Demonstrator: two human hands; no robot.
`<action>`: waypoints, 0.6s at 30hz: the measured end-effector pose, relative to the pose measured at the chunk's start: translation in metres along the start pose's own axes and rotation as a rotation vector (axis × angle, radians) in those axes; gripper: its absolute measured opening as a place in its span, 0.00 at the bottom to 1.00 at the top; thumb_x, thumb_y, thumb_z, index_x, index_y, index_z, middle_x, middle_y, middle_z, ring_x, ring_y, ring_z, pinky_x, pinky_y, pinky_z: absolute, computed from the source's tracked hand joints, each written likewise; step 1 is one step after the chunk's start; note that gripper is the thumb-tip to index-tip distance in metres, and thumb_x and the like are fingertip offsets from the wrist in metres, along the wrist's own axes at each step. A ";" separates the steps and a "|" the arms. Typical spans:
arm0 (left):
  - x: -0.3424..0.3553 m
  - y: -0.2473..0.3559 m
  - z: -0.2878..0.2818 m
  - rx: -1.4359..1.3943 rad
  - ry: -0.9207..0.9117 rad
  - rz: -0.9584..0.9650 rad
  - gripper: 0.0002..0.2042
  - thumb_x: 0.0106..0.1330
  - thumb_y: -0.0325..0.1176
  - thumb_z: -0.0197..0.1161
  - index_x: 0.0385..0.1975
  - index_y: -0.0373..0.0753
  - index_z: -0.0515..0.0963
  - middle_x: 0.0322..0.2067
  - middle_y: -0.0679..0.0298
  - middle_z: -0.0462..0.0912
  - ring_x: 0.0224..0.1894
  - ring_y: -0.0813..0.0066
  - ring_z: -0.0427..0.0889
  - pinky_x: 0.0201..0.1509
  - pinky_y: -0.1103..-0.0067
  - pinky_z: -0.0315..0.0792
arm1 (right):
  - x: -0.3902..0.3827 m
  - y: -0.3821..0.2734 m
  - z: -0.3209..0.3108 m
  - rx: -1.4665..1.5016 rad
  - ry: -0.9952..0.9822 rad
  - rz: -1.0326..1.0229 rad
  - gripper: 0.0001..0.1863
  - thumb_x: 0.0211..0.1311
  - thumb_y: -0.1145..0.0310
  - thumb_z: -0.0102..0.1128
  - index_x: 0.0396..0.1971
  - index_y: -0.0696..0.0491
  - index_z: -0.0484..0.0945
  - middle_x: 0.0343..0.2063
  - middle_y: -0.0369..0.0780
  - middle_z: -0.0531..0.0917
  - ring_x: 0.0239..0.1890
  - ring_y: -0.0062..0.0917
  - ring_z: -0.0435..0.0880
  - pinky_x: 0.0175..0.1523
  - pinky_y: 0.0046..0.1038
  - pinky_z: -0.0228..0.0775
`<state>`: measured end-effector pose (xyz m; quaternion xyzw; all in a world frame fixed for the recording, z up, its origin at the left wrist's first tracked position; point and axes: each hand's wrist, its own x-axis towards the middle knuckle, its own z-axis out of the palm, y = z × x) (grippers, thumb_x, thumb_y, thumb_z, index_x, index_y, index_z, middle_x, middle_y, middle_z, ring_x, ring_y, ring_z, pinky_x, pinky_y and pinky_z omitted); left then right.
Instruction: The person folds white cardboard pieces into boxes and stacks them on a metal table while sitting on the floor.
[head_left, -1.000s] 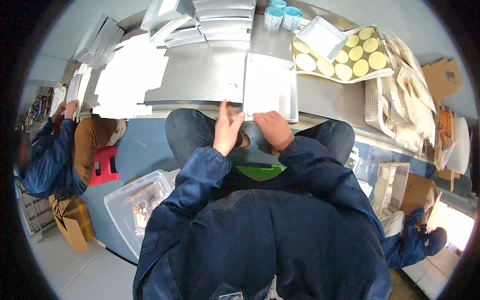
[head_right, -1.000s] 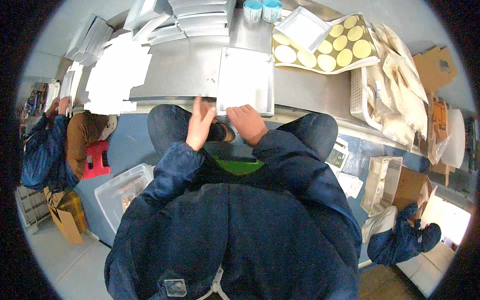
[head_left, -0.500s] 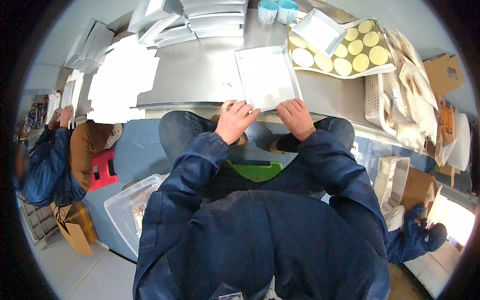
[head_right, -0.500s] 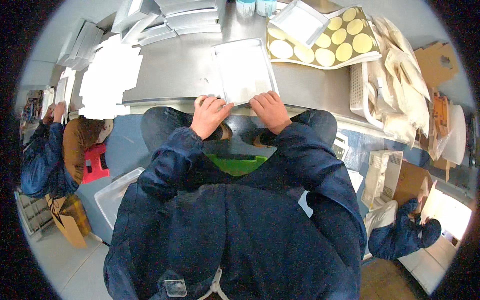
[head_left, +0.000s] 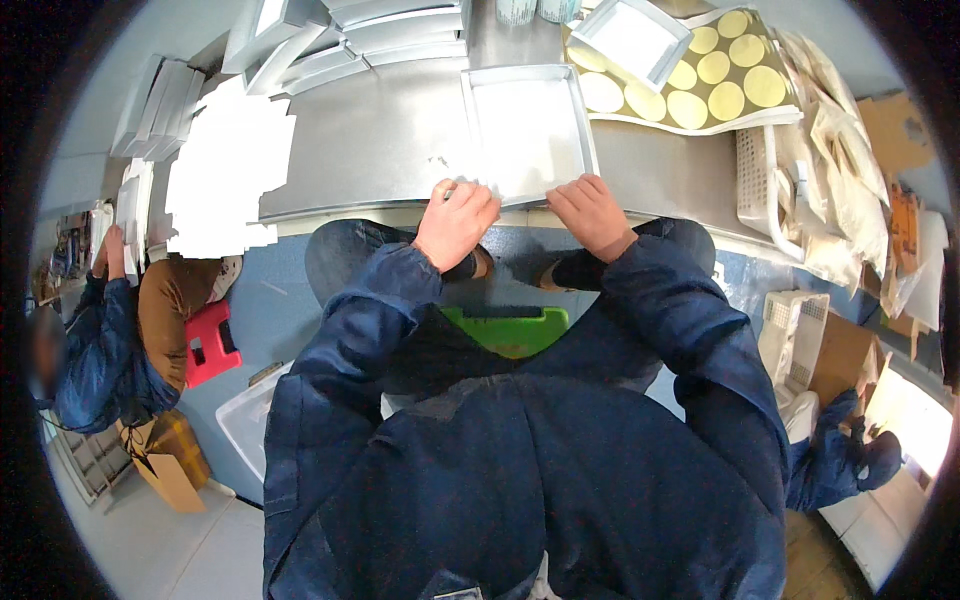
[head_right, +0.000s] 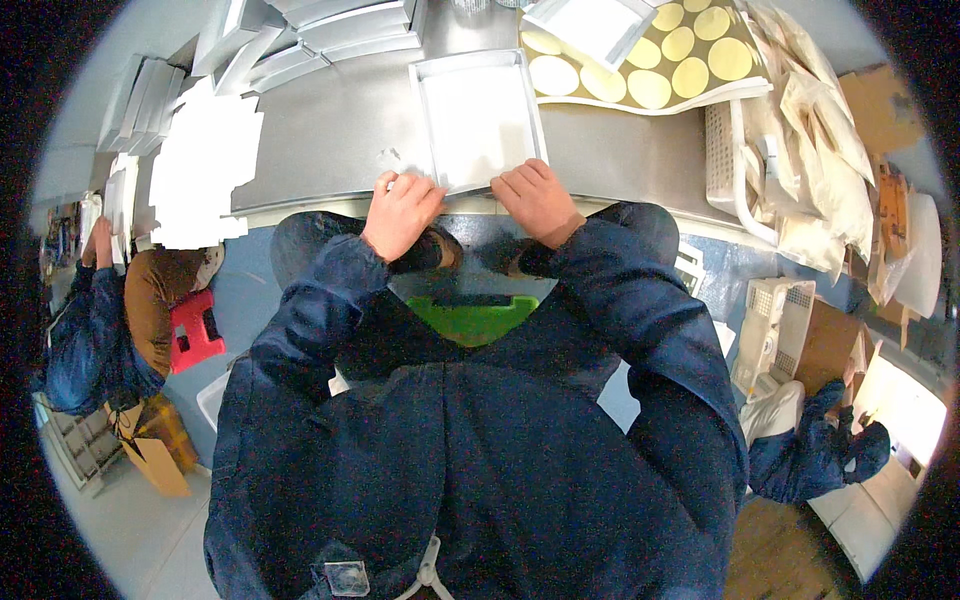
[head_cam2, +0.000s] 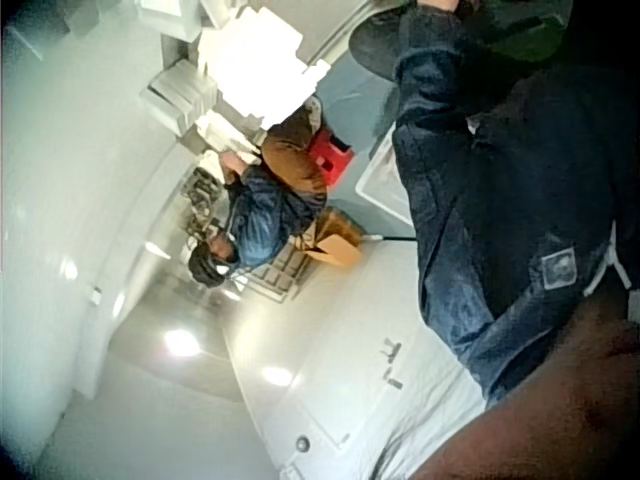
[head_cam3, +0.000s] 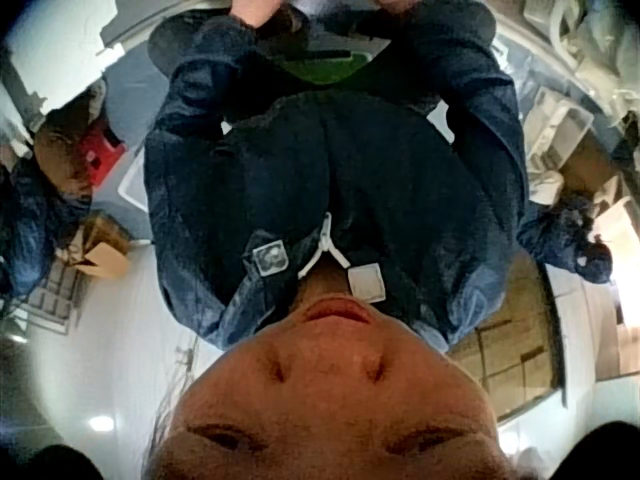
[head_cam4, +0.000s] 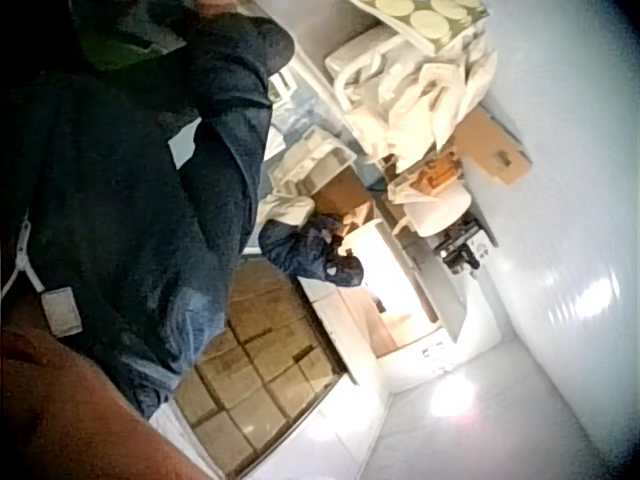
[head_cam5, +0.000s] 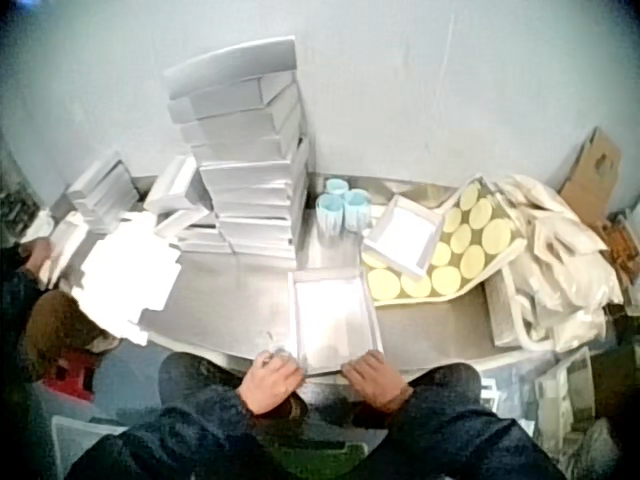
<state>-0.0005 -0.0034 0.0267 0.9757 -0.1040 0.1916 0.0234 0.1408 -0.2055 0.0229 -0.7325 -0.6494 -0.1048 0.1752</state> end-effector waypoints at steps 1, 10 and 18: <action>-0.001 -0.002 0.003 0.015 -0.064 -0.002 0.11 0.51 0.35 0.60 0.35 0.45 0.75 0.34 0.71 0.73 0.43 0.75 0.70 0.48 0.70 0.61 | -0.003 0.002 0.004 -0.024 0.006 -0.015 0.12 0.50 0.72 0.52 0.37 0.55 0.72 0.31 0.38 0.75 0.37 0.29 0.74 0.51 0.32 0.65; 0.011 -0.012 0.004 0.011 -0.101 0.026 0.08 0.52 0.34 0.58 0.32 0.44 0.75 0.30 0.70 0.70 0.41 0.73 0.70 0.47 0.72 0.62 | -0.002 0.006 0.009 0.002 -0.140 0.015 0.10 0.53 0.71 0.55 0.36 0.55 0.71 0.27 0.38 0.75 0.33 0.29 0.75 0.43 0.29 0.65; 0.024 0.000 0.002 0.045 -0.096 0.005 0.08 0.51 0.33 0.55 0.32 0.45 0.76 0.32 0.71 0.71 0.43 0.74 0.70 0.54 0.68 0.59 | 0.005 0.012 0.006 0.033 -0.210 -0.026 0.05 0.52 0.71 0.50 0.30 0.52 0.69 0.23 0.37 0.74 0.30 0.28 0.76 0.42 0.28 0.65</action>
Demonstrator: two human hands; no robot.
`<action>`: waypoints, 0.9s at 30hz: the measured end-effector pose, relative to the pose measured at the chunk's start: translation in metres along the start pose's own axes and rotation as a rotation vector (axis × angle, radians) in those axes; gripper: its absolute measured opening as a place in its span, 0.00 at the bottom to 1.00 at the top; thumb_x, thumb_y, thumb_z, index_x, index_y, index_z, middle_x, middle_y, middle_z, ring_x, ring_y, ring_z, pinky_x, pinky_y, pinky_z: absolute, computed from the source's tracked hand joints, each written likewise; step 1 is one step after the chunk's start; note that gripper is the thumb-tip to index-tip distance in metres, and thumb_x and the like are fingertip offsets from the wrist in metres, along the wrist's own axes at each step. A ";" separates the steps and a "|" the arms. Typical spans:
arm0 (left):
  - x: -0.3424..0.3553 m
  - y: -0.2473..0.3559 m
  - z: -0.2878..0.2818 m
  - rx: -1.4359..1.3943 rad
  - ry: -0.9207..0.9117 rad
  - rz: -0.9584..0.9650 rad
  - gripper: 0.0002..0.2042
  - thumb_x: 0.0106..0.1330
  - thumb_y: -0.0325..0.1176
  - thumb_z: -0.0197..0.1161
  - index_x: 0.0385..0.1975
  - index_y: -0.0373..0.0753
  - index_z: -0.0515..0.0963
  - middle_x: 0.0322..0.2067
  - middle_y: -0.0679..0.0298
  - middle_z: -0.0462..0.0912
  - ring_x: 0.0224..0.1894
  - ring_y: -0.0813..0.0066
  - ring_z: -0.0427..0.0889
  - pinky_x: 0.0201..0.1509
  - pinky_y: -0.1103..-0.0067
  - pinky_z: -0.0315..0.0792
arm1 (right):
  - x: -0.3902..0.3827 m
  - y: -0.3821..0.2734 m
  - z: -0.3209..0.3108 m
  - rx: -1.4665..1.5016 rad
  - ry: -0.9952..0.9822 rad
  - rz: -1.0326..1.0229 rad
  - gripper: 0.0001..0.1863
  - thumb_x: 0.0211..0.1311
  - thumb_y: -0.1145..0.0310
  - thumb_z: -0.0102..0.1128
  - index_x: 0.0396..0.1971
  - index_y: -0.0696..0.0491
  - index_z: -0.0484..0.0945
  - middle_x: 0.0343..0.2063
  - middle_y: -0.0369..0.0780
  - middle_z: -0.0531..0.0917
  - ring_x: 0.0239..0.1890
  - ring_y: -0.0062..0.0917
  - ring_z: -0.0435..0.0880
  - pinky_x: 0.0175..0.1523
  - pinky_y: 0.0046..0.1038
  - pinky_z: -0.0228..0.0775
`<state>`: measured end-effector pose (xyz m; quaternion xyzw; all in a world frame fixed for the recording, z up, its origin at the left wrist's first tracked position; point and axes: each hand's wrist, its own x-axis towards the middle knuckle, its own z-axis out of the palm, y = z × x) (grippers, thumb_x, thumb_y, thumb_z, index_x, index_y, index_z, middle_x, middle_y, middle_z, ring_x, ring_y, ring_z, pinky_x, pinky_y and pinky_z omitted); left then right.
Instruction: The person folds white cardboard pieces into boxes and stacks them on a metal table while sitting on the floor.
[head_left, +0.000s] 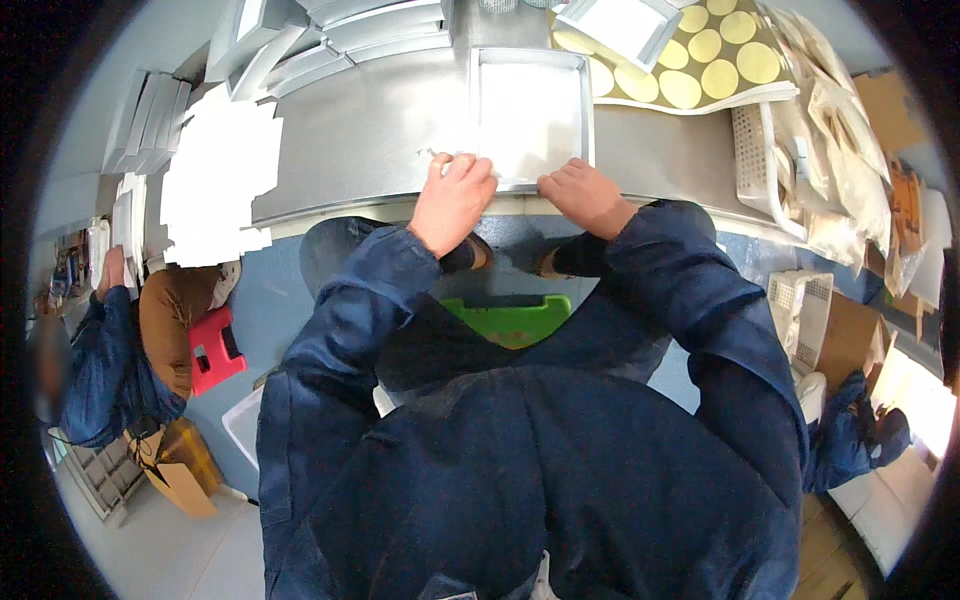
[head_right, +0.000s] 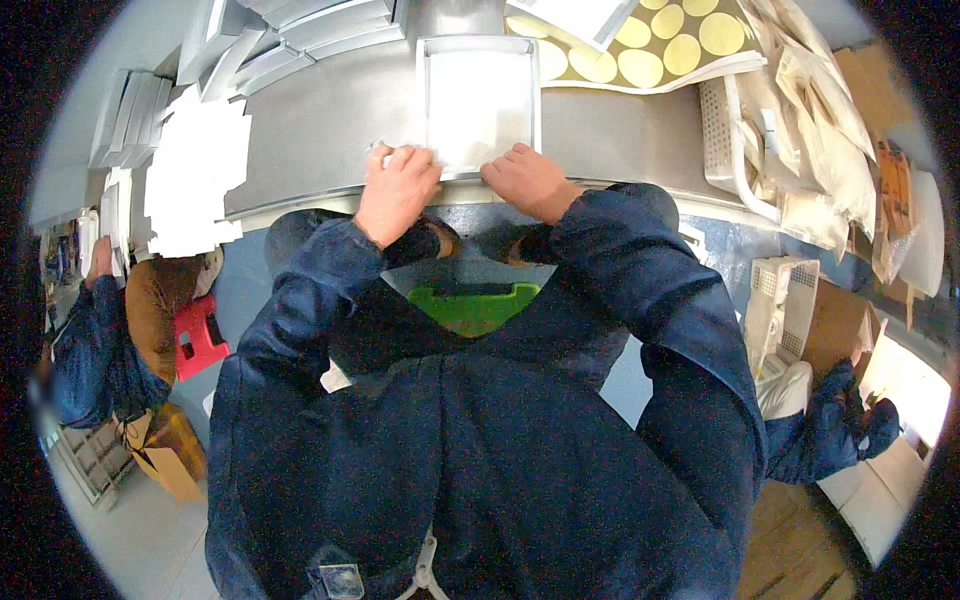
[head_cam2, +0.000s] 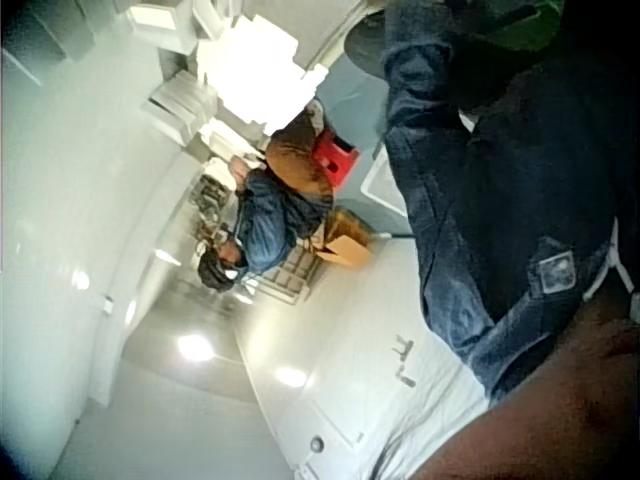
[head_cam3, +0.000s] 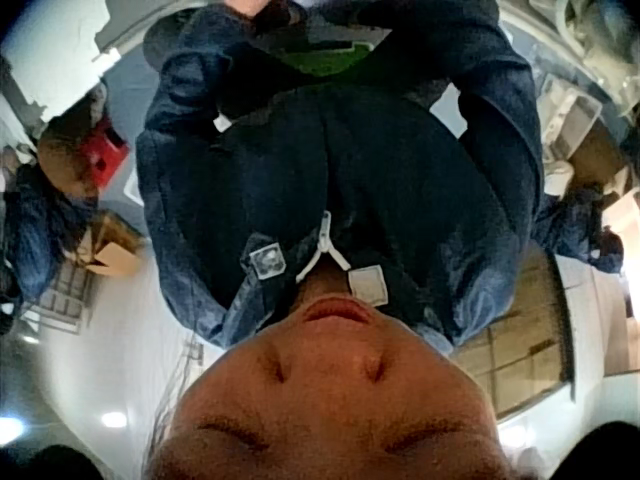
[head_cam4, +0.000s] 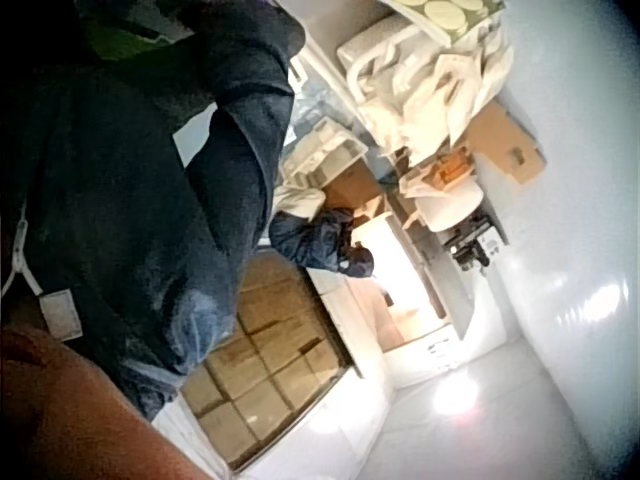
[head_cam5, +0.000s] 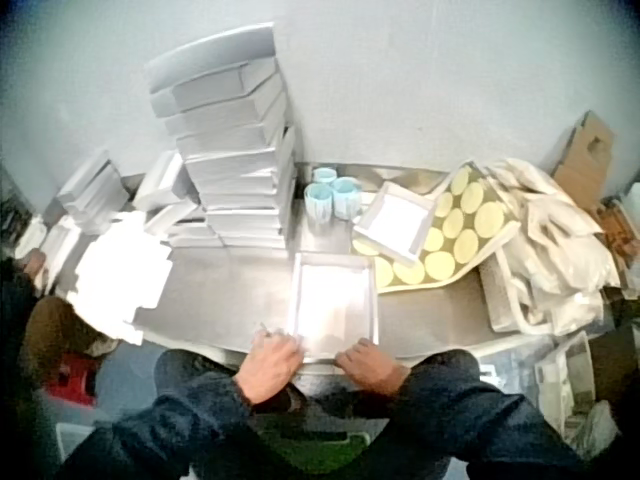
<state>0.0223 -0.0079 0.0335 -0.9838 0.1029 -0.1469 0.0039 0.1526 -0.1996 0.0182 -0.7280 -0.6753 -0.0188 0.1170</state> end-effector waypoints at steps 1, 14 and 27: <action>0.003 0.002 0.005 -0.006 0.055 0.002 0.08 0.52 0.33 0.56 0.33 0.46 0.76 0.30 0.72 0.72 0.43 0.75 0.70 0.57 0.66 0.57 | 0.000 0.000 0.002 -0.010 0.003 0.001 0.06 0.52 0.71 0.50 0.31 0.52 0.69 0.23 0.37 0.75 0.30 0.28 0.76 0.42 0.29 0.64; 0.023 -0.011 0.004 -0.158 -0.212 0.087 0.03 0.56 0.31 0.57 0.28 0.45 0.77 0.18 0.68 0.75 0.32 0.73 0.78 0.67 0.54 0.46 | -0.007 0.016 0.004 -0.055 -0.142 0.008 0.03 0.55 0.72 0.49 0.28 0.52 0.66 0.20 0.38 0.76 0.30 0.31 0.80 0.65 0.37 0.55; 0.015 0.009 0.001 -0.160 -0.026 0.055 0.14 0.51 0.33 0.63 0.38 0.42 0.72 0.34 0.64 0.75 0.41 0.70 0.75 0.57 0.59 0.60 | -0.056 0.011 -0.046 0.071 0.085 0.347 0.28 0.43 0.60 0.67 0.47 0.51 0.72 0.53 0.38 0.71 0.63 0.33 0.61 0.68 0.45 0.43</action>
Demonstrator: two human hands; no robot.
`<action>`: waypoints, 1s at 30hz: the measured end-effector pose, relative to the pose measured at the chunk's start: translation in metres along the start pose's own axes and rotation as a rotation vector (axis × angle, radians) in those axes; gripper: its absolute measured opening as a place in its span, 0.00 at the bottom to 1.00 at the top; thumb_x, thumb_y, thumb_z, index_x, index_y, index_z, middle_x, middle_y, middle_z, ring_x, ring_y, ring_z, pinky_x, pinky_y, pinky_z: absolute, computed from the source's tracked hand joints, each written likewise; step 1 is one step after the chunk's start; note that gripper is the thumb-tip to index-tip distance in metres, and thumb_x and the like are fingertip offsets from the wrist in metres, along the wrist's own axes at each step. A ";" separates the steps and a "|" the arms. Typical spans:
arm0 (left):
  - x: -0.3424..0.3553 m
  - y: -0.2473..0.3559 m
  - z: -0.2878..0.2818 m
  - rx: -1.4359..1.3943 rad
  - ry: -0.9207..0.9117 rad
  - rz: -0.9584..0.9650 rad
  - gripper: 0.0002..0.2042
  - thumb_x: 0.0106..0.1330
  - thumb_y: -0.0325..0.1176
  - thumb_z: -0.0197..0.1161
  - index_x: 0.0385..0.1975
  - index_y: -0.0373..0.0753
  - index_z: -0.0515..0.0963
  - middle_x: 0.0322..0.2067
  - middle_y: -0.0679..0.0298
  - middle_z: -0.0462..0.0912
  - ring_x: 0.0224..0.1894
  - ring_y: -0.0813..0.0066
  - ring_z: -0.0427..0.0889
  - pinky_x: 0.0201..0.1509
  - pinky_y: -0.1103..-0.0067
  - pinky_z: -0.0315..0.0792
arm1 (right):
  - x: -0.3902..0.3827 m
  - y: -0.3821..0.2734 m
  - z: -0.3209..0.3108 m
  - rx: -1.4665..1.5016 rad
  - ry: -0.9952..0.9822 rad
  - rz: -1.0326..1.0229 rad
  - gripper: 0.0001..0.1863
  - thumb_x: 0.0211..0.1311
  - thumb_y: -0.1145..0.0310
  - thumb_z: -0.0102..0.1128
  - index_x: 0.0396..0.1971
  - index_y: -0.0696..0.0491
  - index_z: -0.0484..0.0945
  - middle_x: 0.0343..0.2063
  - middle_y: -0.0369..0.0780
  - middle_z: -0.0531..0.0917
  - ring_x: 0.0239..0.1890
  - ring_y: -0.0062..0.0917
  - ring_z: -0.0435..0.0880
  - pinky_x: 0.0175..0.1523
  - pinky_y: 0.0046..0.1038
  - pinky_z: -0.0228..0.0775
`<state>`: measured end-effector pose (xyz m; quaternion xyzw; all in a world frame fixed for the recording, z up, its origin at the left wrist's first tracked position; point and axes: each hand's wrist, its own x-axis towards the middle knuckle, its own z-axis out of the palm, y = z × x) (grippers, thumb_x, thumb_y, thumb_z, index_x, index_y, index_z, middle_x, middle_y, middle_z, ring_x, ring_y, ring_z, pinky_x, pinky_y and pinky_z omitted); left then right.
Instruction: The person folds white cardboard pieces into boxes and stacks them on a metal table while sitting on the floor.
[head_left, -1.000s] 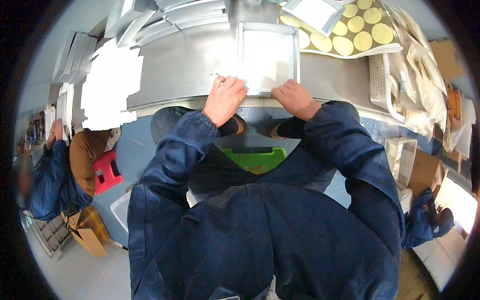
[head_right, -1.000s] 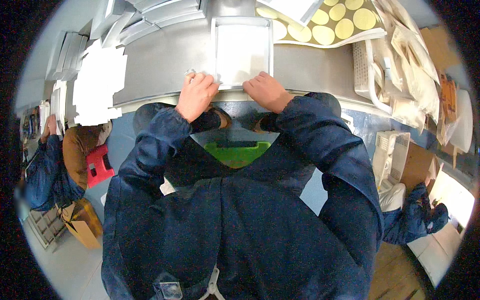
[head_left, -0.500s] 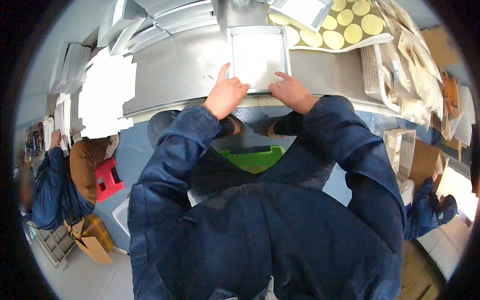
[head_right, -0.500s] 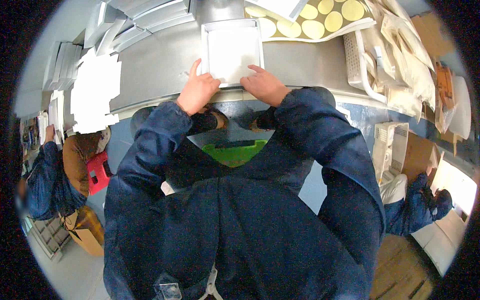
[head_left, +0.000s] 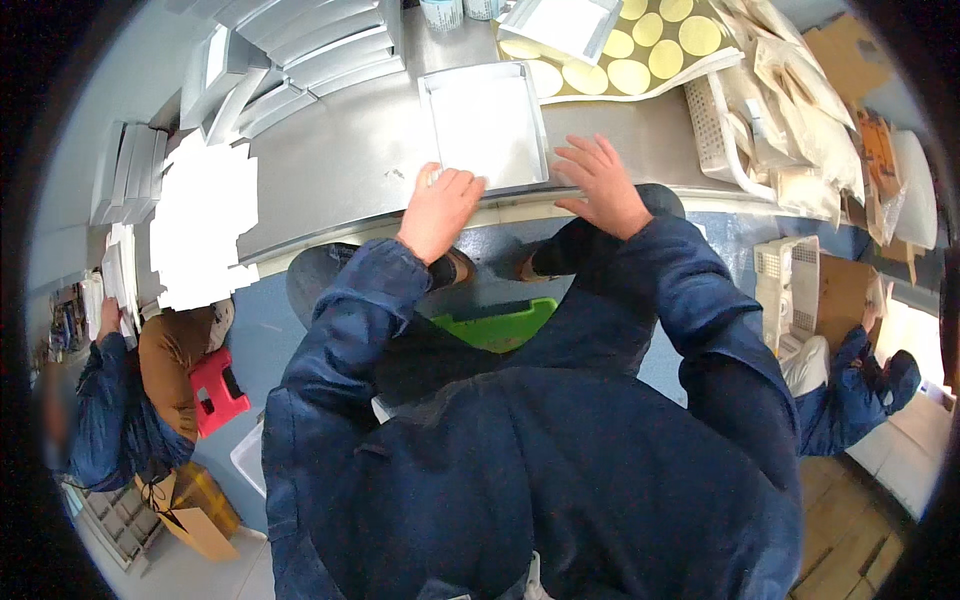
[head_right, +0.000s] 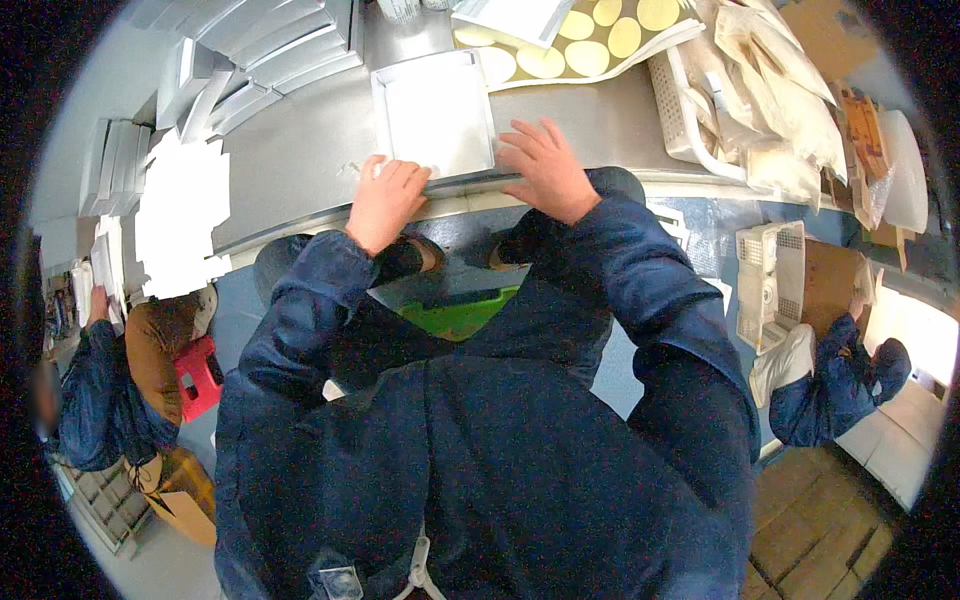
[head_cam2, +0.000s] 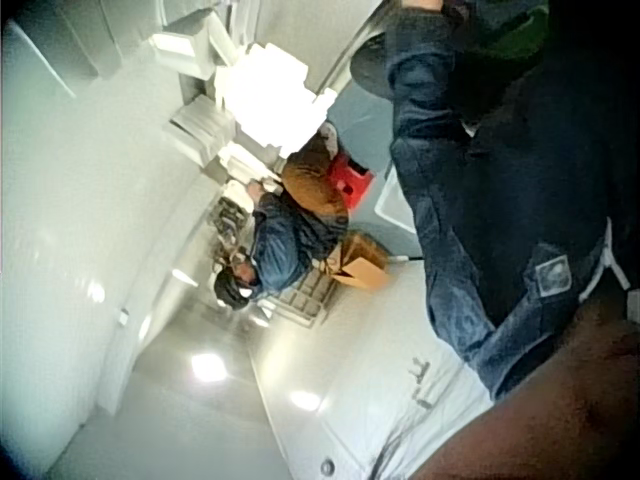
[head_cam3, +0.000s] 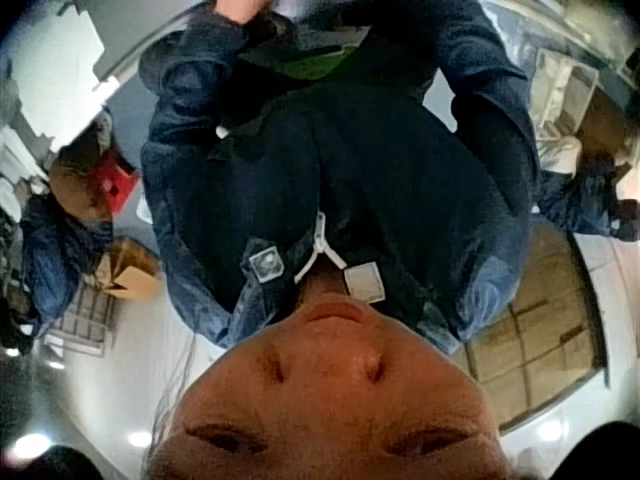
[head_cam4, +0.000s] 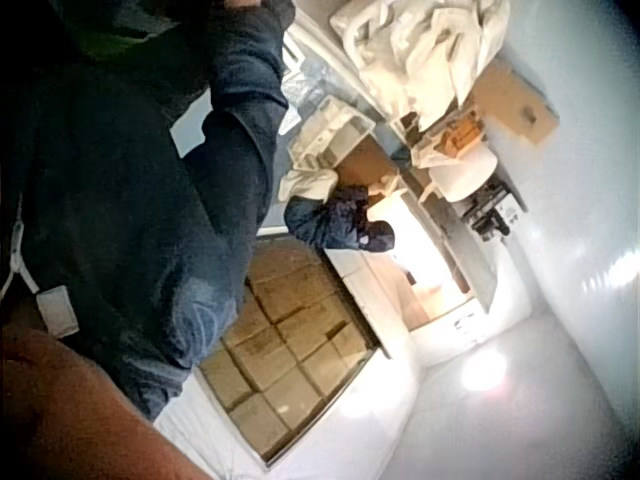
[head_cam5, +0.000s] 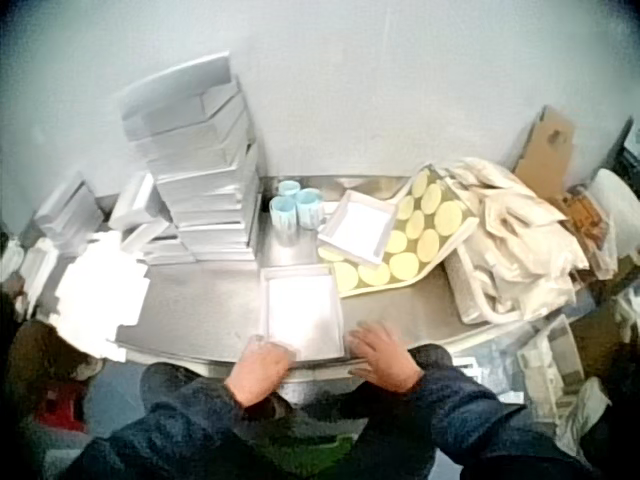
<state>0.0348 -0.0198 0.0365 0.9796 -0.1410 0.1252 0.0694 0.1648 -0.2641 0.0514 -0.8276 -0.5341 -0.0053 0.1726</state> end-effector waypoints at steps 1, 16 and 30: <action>0.001 0.003 0.009 -0.001 0.000 0.002 0.14 0.51 0.33 0.63 0.38 0.42 0.72 0.34 0.64 0.75 0.41 0.70 0.75 0.57 0.59 0.60 | 0.001 -0.005 0.005 -0.026 0.003 -0.032 0.27 0.42 0.60 0.68 0.45 0.51 0.73 0.54 0.38 0.71 0.64 0.32 0.60 0.68 0.44 0.42; 0.020 0.009 0.016 -0.208 -0.276 -0.200 0.07 0.55 0.35 0.59 0.29 0.39 0.73 0.27 0.56 0.79 0.31 0.55 0.79 0.34 0.65 0.73 | 0.027 -0.012 0.025 -0.141 -0.154 -0.083 0.19 0.46 0.62 0.62 0.38 0.54 0.76 0.58 0.42 0.67 0.66 0.35 0.55 0.68 0.45 0.44; -0.078 -0.017 -0.043 -0.792 0.552 -0.848 0.18 0.61 0.26 0.55 0.52 0.30 0.68 0.47 0.54 0.73 0.47 0.63 0.74 0.52 0.74 0.68 | 0.048 -0.025 -0.015 0.828 0.051 0.855 0.08 0.56 0.73 0.48 0.28 0.64 0.68 0.12 0.45 0.73 0.10 0.29 0.76 0.13 0.30 0.67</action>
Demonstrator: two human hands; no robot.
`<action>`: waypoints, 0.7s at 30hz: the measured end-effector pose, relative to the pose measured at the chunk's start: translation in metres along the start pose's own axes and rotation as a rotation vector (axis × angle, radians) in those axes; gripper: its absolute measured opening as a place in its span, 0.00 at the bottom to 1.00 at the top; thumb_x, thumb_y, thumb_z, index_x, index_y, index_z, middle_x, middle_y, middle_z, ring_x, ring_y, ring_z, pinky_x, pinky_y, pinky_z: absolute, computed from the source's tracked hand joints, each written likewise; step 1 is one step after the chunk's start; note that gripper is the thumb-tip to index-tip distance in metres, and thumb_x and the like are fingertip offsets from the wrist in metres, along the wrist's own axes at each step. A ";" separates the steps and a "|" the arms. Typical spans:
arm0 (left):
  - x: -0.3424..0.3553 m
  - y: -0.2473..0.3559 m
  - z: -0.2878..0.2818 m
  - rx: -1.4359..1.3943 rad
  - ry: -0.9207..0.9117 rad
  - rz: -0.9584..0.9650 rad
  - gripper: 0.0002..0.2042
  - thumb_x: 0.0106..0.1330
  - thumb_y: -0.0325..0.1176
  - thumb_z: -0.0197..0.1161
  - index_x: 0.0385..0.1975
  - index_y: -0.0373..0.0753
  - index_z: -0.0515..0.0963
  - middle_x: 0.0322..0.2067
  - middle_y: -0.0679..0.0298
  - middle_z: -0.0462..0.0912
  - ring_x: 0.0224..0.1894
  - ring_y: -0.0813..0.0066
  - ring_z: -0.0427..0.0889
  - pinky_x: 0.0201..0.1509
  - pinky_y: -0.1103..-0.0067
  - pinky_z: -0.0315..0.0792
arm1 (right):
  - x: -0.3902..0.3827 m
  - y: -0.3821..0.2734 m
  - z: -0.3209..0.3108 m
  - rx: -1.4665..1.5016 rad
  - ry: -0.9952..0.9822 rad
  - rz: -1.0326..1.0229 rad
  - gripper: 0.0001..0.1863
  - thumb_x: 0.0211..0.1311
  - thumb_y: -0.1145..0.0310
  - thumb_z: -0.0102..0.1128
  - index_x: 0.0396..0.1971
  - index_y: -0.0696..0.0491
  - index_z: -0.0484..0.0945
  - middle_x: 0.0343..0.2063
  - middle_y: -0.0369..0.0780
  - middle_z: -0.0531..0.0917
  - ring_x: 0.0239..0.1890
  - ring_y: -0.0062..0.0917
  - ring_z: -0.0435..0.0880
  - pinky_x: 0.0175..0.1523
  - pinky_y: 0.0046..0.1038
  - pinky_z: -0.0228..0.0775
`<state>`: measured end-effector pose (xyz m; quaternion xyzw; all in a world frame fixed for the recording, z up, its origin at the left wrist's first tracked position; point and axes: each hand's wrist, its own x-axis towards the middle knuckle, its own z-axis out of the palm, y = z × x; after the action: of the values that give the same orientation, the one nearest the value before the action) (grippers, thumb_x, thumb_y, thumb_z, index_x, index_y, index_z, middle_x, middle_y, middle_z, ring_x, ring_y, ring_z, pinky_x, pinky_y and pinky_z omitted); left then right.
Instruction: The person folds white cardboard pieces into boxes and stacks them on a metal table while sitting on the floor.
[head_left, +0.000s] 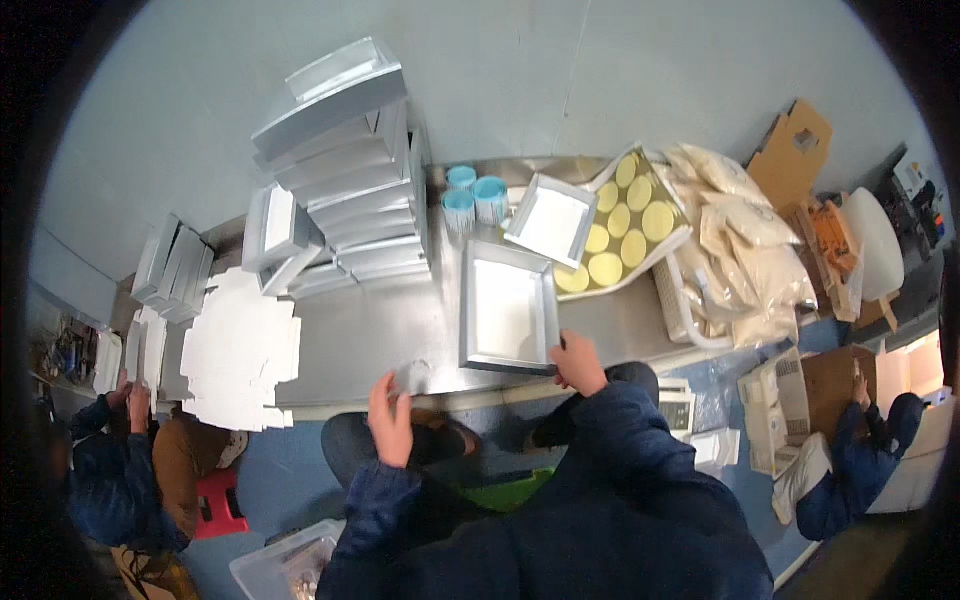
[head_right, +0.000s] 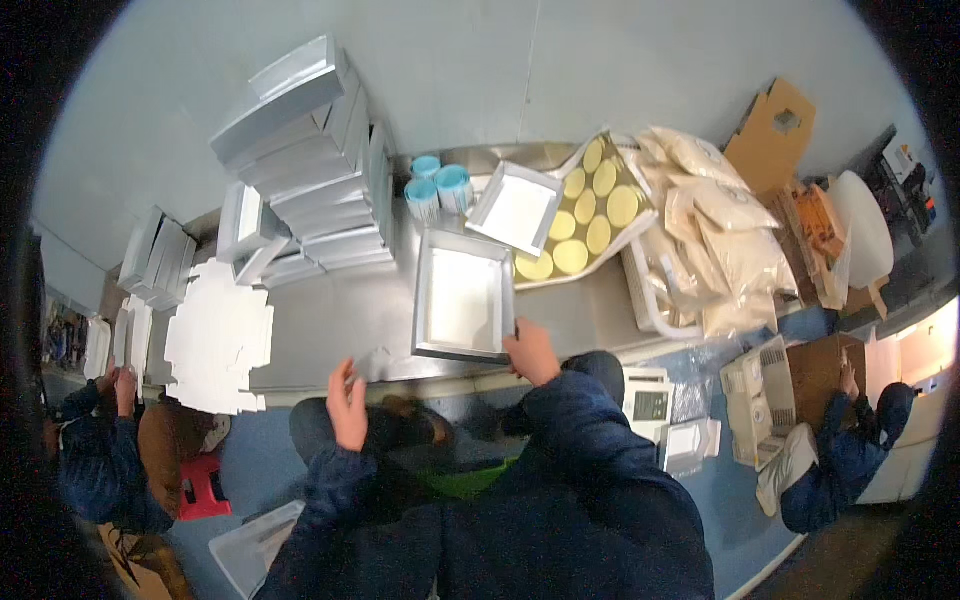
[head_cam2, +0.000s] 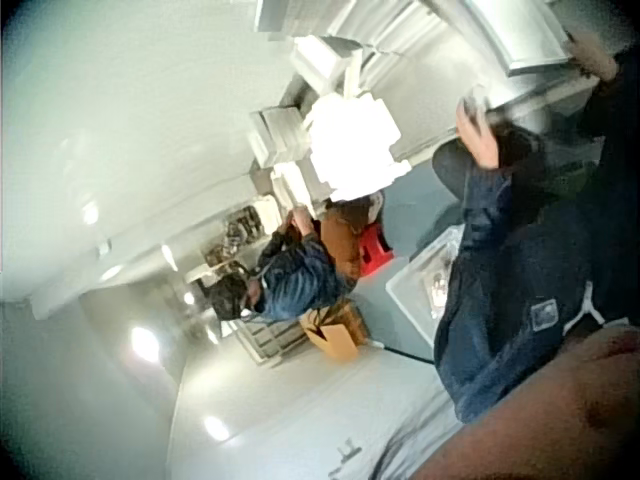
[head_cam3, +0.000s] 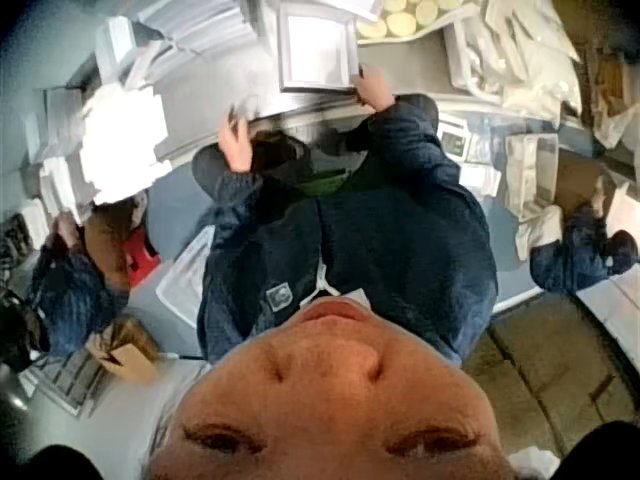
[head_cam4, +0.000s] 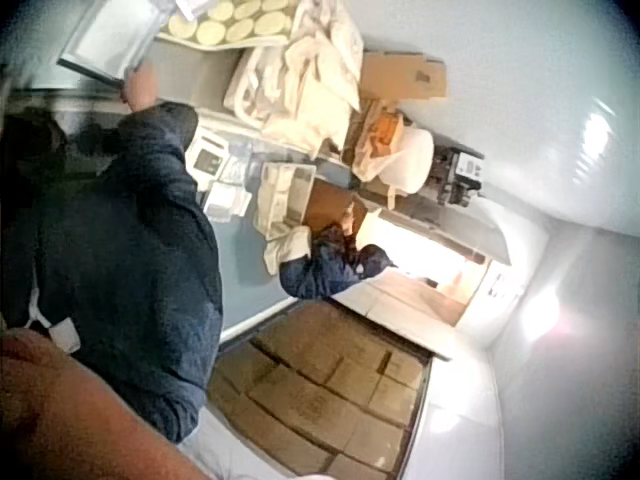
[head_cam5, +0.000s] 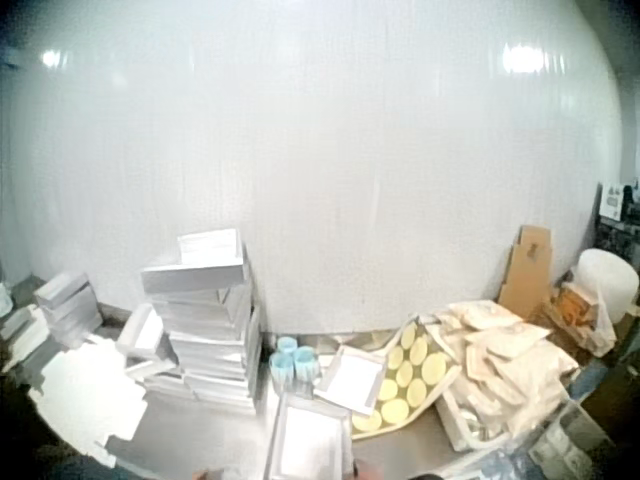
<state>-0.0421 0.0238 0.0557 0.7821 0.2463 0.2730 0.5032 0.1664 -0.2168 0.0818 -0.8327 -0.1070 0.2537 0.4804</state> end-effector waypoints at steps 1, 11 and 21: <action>-0.008 -0.001 -0.015 0.038 0.036 -0.038 0.17 0.62 0.26 0.55 0.51 0.30 0.69 0.45 0.55 0.73 0.45 0.66 0.74 0.50 0.75 0.69 | 0.002 -0.017 -0.011 0.015 0.072 -0.006 0.09 0.55 0.73 0.49 0.28 0.66 0.69 0.13 0.47 0.74 0.10 0.30 0.76 0.14 0.30 0.67; -0.033 -0.025 -0.064 0.165 0.174 -0.044 0.14 0.60 0.22 0.54 0.46 0.32 0.72 0.40 0.54 0.75 0.40 0.65 0.78 0.45 0.77 0.72 | 0.168 -0.035 -0.088 -0.610 0.682 -0.345 0.16 0.53 0.58 0.58 0.29 0.58 0.78 0.26 0.56 0.79 0.31 0.47 0.80 0.36 0.41 0.71; -0.095 -0.011 -0.109 -0.185 -0.040 -0.395 0.15 0.62 0.31 0.58 0.47 0.33 0.73 0.42 0.57 0.78 0.42 0.70 0.78 0.47 0.76 0.71 | 0.035 -0.144 0.006 -0.229 -0.310 -0.410 0.14 0.62 0.70 0.50 0.47 0.58 0.74 0.30 0.39 0.80 0.17 0.16 0.74 0.19 0.16 0.61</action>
<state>-0.1862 0.0366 0.0664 0.6744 0.3584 0.1750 0.6214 0.2022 -0.1230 0.1912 -0.7937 -0.3734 0.2620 0.4024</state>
